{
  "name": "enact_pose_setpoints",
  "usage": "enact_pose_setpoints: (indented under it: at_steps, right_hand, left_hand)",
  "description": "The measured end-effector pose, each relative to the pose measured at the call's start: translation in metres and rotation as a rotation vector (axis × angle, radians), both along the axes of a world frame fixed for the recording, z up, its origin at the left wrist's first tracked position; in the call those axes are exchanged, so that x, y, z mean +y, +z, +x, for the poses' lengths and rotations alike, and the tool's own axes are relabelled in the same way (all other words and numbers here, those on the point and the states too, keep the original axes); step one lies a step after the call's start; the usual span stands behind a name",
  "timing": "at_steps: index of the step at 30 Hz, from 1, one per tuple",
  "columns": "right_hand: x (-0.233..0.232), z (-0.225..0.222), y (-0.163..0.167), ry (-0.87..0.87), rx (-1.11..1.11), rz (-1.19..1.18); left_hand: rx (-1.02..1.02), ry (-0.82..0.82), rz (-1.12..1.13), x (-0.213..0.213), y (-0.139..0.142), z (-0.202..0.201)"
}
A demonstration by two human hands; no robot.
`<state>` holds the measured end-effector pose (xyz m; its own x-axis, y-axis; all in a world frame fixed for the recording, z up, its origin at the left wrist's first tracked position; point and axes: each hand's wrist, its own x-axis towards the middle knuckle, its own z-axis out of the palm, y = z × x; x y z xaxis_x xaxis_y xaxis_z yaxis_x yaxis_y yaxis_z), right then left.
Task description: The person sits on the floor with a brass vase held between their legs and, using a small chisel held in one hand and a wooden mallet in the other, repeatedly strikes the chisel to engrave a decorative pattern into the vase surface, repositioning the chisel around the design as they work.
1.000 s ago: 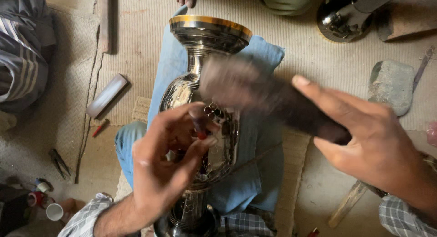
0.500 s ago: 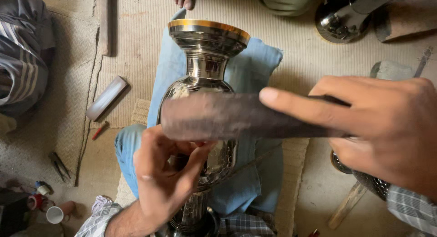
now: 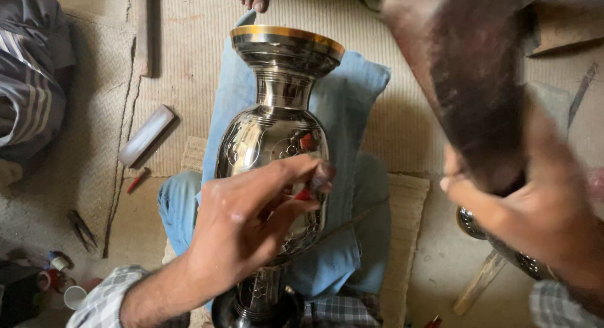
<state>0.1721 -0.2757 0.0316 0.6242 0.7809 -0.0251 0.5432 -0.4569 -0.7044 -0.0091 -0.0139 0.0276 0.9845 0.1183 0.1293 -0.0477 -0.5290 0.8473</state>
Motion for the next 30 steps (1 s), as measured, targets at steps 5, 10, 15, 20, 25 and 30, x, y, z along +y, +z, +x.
enact_pose_setpoints:
  at_steps: [5, 10, 15, 20, 25, 30]
  right_hand:
    - [-0.021, -0.013, -0.033, -0.080, 0.148, -0.023]
    - [-0.044, -0.040, -0.061, -0.178, 0.051, 0.018]
    - [-0.057, -0.071, -0.083, -0.286, 0.111, 0.133]
    - [-0.064, -0.101, -0.101, -0.393, 0.111, -0.103]
    - [-0.056, -0.140, -0.131, -0.548, 0.372, 0.206]
    - [-0.063, -0.178, -0.154, -0.694, 0.172, 0.261]
  left_hand:
    - [-0.034, -0.152, -0.013, 0.007, 0.004, 0.012]
    - [0.101, -0.265, 0.056, 0.010, -0.001, 0.020]
    - [0.202, -0.378, 0.019, 0.011, -0.007, 0.027]
    - [0.200, -0.541, 0.001, 0.014, -0.011, 0.036]
    - [0.285, -0.662, -0.024, 0.018, -0.020, 0.052]
    - [0.109, -1.021, -0.155, 0.023, -0.028, 0.074]
